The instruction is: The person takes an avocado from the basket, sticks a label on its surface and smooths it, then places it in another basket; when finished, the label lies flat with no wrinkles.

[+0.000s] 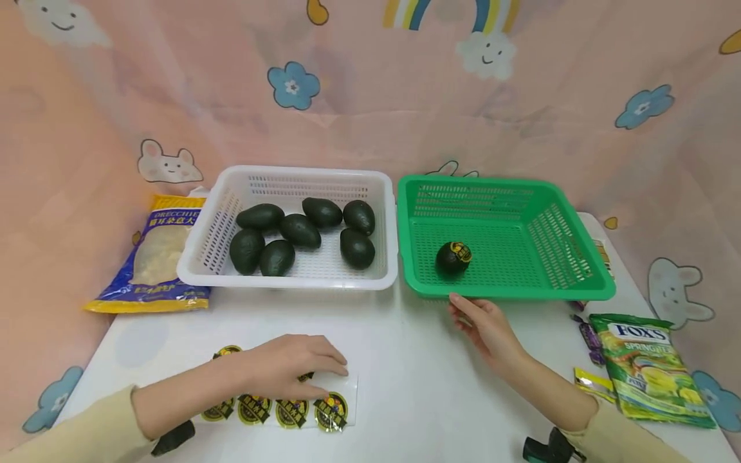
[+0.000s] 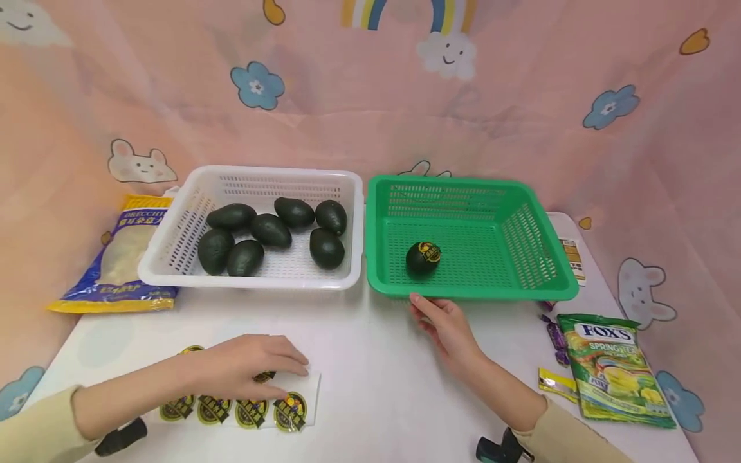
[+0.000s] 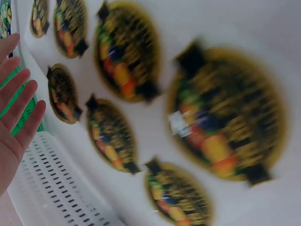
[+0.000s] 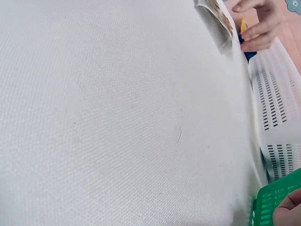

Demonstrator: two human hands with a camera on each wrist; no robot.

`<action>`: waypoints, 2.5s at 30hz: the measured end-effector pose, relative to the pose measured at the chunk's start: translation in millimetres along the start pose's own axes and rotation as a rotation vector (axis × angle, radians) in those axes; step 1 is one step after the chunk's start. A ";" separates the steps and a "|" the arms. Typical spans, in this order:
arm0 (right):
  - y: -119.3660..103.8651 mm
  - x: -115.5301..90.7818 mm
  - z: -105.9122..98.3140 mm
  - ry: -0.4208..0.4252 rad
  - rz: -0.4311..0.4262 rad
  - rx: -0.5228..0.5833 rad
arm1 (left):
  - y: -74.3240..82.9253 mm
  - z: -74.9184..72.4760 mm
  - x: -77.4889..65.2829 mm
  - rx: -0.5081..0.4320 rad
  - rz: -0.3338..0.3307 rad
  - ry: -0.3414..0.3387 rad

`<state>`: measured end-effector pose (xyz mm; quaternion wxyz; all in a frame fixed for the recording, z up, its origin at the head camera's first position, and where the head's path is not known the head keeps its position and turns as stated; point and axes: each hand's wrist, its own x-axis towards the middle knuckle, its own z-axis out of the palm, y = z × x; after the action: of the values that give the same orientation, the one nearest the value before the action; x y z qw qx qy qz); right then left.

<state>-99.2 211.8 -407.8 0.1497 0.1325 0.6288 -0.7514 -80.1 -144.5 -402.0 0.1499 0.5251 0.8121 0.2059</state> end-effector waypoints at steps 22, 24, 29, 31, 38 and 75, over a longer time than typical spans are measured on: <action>-110.5 17.6 91.9 -0.746 -0.403 -0.878 | -0.6 9.4 26.4 -0.284 -0.130 0.326; -139.2 38.6 117.4 -0.820 -0.449 -0.986 | -5.2 5.0 28.4 -0.477 -0.261 0.390; -169.9 103.9 180.0 -0.907 -0.407 -1.147 | -15.4 -1.7 28.4 -0.941 -0.495 0.526; -166.7 128.6 198.4 -0.906 -0.383 -1.203 | -17.4 -2.8 27.4 -1.074 -0.541 0.566; -129.0 181.3 227.5 -0.842 -0.325 -1.395 | -17.4 -3.0 24.4 -1.224 -0.713 0.670; -92.9 196.5 225.3 -0.849 -0.446 -1.265 | -27.1 -2.4 16.4 -1.254 -0.771 0.756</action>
<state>-318.8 -6.2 -360.6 0.2695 -0.4044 0.8373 -0.2504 -109.3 -139.7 -413.7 0.1920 -0.0759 0.6652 0.7176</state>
